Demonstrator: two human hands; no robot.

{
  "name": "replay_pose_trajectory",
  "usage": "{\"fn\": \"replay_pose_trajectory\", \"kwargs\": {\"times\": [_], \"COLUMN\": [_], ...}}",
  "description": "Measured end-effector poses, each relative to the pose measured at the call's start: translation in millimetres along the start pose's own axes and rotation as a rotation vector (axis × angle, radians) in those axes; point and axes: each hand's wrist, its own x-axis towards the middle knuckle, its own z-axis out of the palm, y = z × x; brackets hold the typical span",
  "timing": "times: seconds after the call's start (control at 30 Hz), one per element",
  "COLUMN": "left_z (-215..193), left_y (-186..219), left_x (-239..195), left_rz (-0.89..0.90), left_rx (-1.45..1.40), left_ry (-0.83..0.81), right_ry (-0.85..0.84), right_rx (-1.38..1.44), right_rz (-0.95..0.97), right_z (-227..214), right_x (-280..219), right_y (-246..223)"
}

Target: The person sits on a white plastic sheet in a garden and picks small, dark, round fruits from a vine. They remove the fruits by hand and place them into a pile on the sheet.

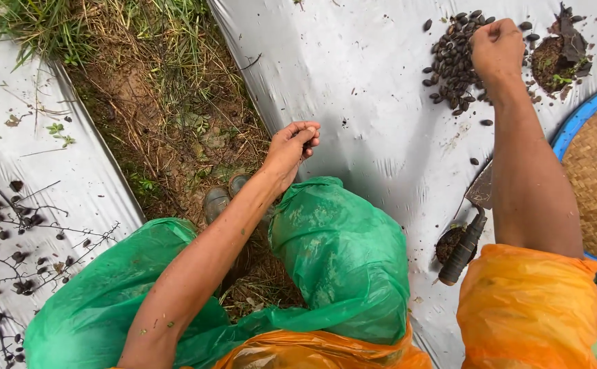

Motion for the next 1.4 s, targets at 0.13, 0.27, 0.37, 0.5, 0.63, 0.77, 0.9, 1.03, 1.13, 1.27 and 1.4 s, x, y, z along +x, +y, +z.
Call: {"fn": "replay_pose_trajectory", "kwargs": {"times": [0.13, 0.27, 0.37, 0.5, 0.63, 0.77, 0.9, 1.03, 1.13, 1.27, 1.4], "left_z": [2.5, 5.7, 8.8, 8.2, 6.2, 7.7, 11.8, 11.7, 6.5, 7.2, 7.7], "left_y": [-7.7, -0.7, 7.3, 12.1, 11.5, 12.9, 14.9, 6.2, -9.5, -18.2, -23.3], "left_x": [6.0, -3.5, -10.8, -17.3, -15.4, -17.0, -22.7, -15.4, -5.7, 3.0, 14.6], "left_rz": [-0.018, -0.027, -0.047, -0.059, -0.063, -0.066, -0.053, -0.030, 0.010, 0.024, 0.018], "left_rx": [0.012, -0.095, -0.141, -0.132, -0.154, -0.172, -0.221, -0.246, -0.275, -0.257, -0.255], "left_ry": [0.029, -0.003, -0.016, -0.029, -0.033, -0.042, -0.067, -0.088, -0.163, -0.185, -0.208], "right_ry": [-0.052, -0.116, -0.112, -0.083, -0.091, 0.018, -0.030, -0.203, -0.334, -0.447, -0.389], "right_rx": [0.006, -0.137, -0.351, -0.496, -0.473, -0.406, -0.228, -0.101, 0.178, -0.132, -0.401], "right_rz": [-0.137, -0.400, -0.568, -0.591, -0.552, -0.629, -0.484, -0.521, -0.828, -0.957, -1.040], "right_z": [-6.3, -6.8, -4.3, 0.3, -2.0, -5.1, 3.5, 29.8, 48.4, 47.8, 50.8], "right_x": [21.0, 24.8, 31.6, 29.2, 15.5, 12.8, -14.5, -112.2, -184.9, -228.1, -230.2], "right_y": [17.1, 12.0, 12.1, 3.8, -5.8, 1.7, -19.0, -79.4, -101.6, -123.6, -119.6]}}
